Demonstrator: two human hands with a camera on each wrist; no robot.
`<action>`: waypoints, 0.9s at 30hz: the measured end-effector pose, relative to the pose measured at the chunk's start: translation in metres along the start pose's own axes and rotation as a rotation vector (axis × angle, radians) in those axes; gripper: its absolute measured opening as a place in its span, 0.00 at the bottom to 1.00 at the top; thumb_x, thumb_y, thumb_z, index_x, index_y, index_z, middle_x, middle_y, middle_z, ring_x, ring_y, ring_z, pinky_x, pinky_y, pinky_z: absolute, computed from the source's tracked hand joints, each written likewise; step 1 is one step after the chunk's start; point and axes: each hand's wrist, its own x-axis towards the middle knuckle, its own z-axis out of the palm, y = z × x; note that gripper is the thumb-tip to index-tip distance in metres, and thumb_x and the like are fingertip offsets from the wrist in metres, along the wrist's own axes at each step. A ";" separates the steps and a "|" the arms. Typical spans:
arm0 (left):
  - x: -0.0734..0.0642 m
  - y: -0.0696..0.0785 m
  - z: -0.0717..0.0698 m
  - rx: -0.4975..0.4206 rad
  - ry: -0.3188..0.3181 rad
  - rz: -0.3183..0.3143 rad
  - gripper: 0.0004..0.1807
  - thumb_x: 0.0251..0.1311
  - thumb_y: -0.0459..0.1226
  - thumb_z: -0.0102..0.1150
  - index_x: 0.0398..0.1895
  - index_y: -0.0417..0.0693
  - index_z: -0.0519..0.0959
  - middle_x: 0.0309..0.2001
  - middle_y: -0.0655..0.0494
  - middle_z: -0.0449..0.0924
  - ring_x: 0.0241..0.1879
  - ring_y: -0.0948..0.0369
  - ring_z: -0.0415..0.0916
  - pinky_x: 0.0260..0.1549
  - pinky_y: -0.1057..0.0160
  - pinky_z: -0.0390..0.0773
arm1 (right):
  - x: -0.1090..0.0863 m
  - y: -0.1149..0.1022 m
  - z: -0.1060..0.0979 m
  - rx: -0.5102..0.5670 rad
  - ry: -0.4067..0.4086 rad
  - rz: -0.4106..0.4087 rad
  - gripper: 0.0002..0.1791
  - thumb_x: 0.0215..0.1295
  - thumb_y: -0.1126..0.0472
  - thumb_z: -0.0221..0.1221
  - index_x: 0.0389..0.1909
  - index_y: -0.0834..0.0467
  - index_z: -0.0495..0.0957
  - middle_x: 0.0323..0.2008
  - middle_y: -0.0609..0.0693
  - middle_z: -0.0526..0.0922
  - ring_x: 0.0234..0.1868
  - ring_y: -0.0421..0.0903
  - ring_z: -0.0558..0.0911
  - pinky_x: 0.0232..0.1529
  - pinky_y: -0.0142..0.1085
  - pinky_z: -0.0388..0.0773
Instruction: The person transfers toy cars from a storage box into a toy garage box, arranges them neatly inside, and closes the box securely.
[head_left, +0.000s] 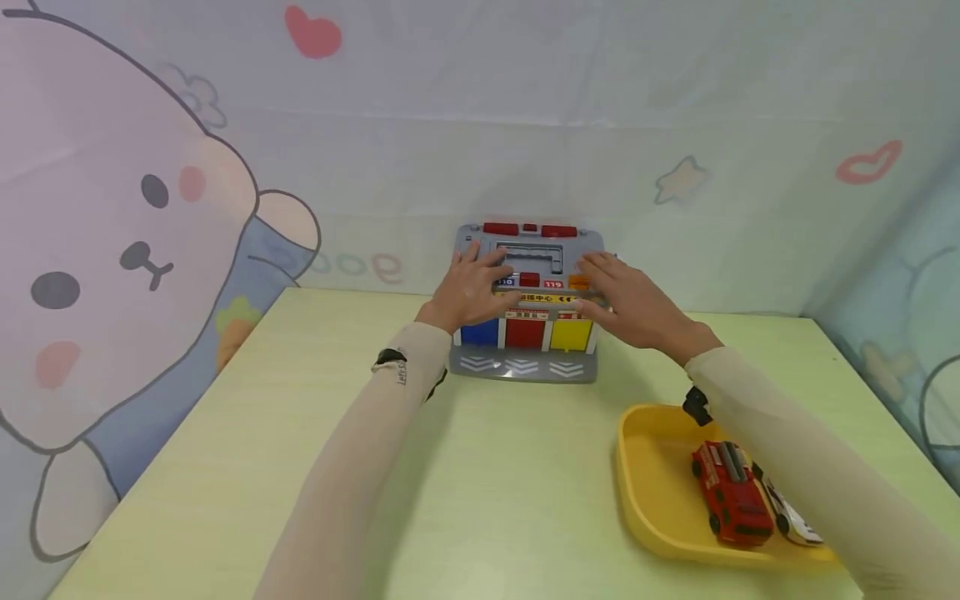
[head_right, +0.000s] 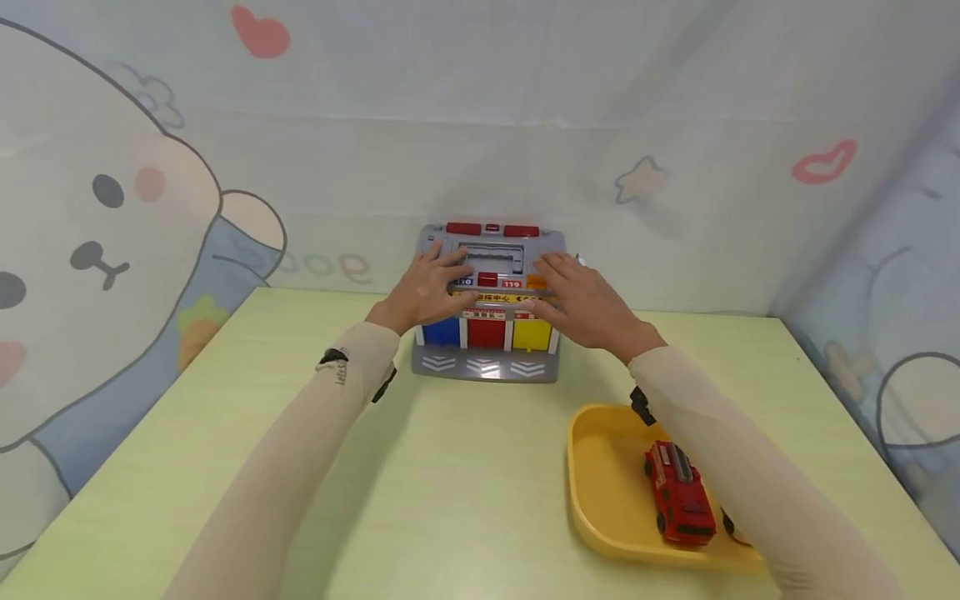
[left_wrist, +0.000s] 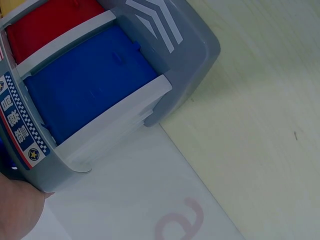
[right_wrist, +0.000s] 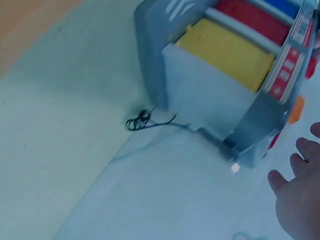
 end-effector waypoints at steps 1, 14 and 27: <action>0.000 0.001 0.000 -0.001 -0.001 0.001 0.32 0.68 0.58 0.45 0.71 0.55 0.72 0.79 0.55 0.57 0.80 0.42 0.41 0.76 0.38 0.41 | 0.000 0.006 0.000 0.001 -0.010 0.018 0.40 0.75 0.43 0.50 0.78 0.62 0.54 0.78 0.62 0.53 0.79 0.64 0.50 0.77 0.60 0.48; 0.001 0.002 0.000 0.006 -0.006 -0.002 0.32 0.69 0.58 0.46 0.71 0.56 0.72 0.79 0.55 0.56 0.80 0.43 0.40 0.76 0.38 0.42 | 0.017 0.028 0.017 -0.054 -0.111 0.097 0.44 0.77 0.35 0.37 0.80 0.61 0.45 0.80 0.62 0.46 0.81 0.63 0.44 0.78 0.60 0.41; -0.008 -0.011 0.002 -0.021 0.006 -0.005 0.33 0.68 0.59 0.47 0.71 0.54 0.72 0.79 0.54 0.56 0.81 0.43 0.38 0.76 0.39 0.41 | 0.026 0.015 0.028 -0.086 -0.115 0.123 0.43 0.77 0.35 0.37 0.80 0.61 0.46 0.81 0.58 0.45 0.81 0.59 0.44 0.79 0.56 0.40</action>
